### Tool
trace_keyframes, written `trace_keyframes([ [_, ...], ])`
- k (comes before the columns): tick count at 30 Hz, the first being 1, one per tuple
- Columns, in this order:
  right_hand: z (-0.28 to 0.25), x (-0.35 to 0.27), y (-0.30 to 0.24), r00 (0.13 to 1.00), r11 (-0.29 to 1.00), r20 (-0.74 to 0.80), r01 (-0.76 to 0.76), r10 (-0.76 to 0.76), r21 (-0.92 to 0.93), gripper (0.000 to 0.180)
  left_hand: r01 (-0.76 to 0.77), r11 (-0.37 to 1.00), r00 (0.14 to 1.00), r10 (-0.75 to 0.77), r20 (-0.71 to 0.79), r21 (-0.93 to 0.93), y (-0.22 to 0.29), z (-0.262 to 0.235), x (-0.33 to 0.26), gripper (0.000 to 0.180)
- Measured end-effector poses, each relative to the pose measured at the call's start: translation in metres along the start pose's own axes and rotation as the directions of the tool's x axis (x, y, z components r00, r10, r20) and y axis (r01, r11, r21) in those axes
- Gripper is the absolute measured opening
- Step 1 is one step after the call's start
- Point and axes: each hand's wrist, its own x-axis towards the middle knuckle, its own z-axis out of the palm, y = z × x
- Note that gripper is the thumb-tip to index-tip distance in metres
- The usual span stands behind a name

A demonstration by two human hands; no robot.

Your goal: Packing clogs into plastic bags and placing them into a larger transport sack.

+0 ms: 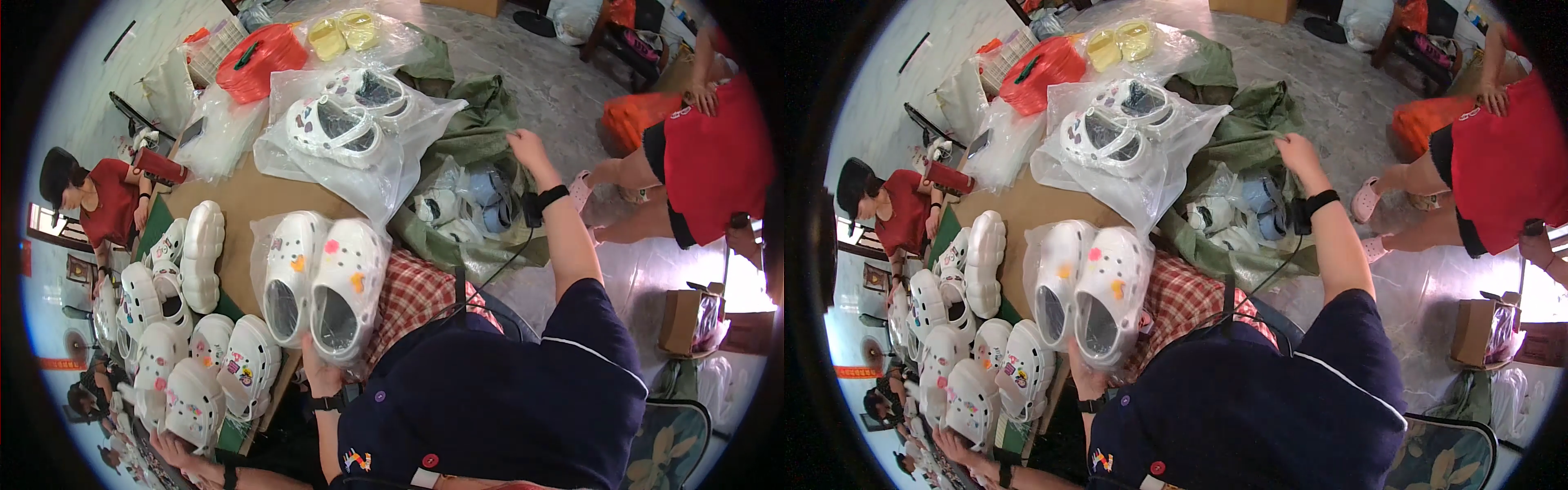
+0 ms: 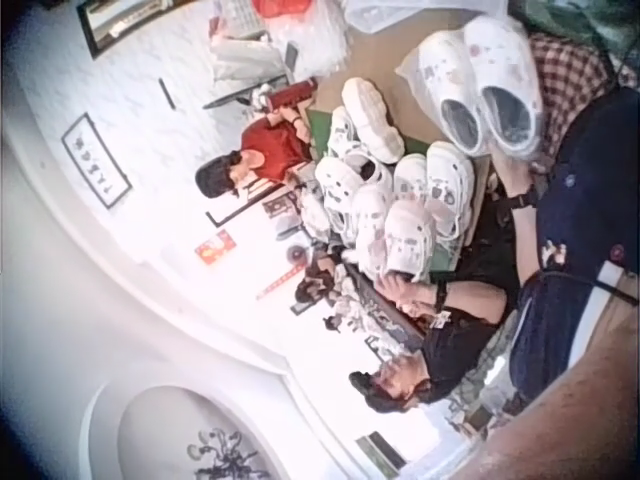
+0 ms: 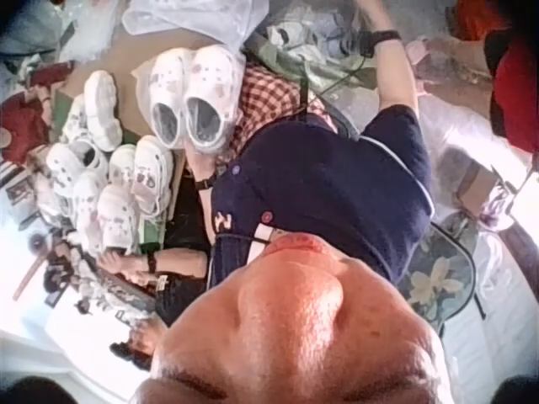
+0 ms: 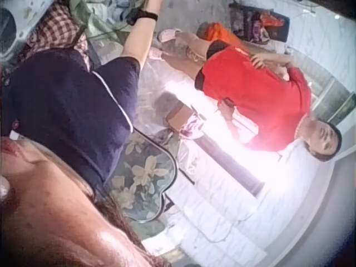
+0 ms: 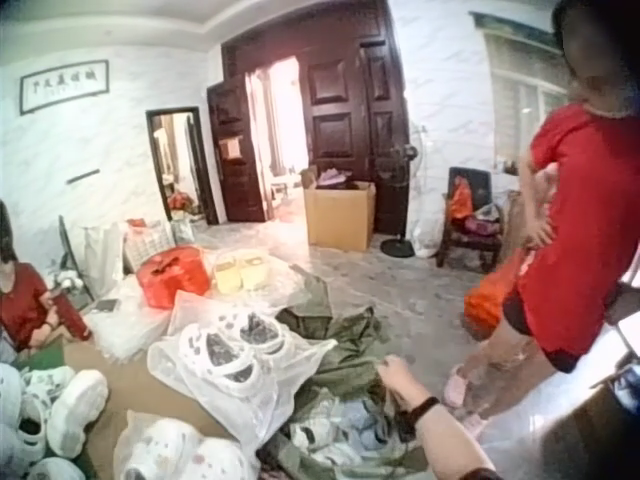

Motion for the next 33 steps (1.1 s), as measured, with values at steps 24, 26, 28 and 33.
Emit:
trace_keyframes([
  [24, -0.092, -0.031, -0.069, 0.974, 0.888, 0.081, 0.158, -0.213, 0.433, 0.041, -0.137, 0.848, 0.684, -0.294, 0.668, 0.513, -0.152, 0.194, 0.106, 0.034],
  [26, -0.09, -0.051, -0.08, 0.956, 0.948, 0.159, 0.203, -0.246, 0.247, 0.031, 0.46, 0.853, 0.715, -0.521, 0.466, 0.247, -0.179, 0.238, 0.129, 0.033],
  [28, -0.071, -0.06, -0.085, 0.979, 0.884, 0.089, 0.125, -0.184, 0.45, 0.032, 0.3, 0.93, 0.811, -0.367, 0.455, 0.214, -0.222, 0.245, 0.177, 0.036],
  [33, -0.021, -0.066, -0.074, 0.951, 0.915, 0.082, 0.26, -0.298, 0.308, 0.035, 0.233, 0.431, 0.792, -0.604, 0.087, 0.872, -0.231, 0.214, 0.238, 0.067],
])
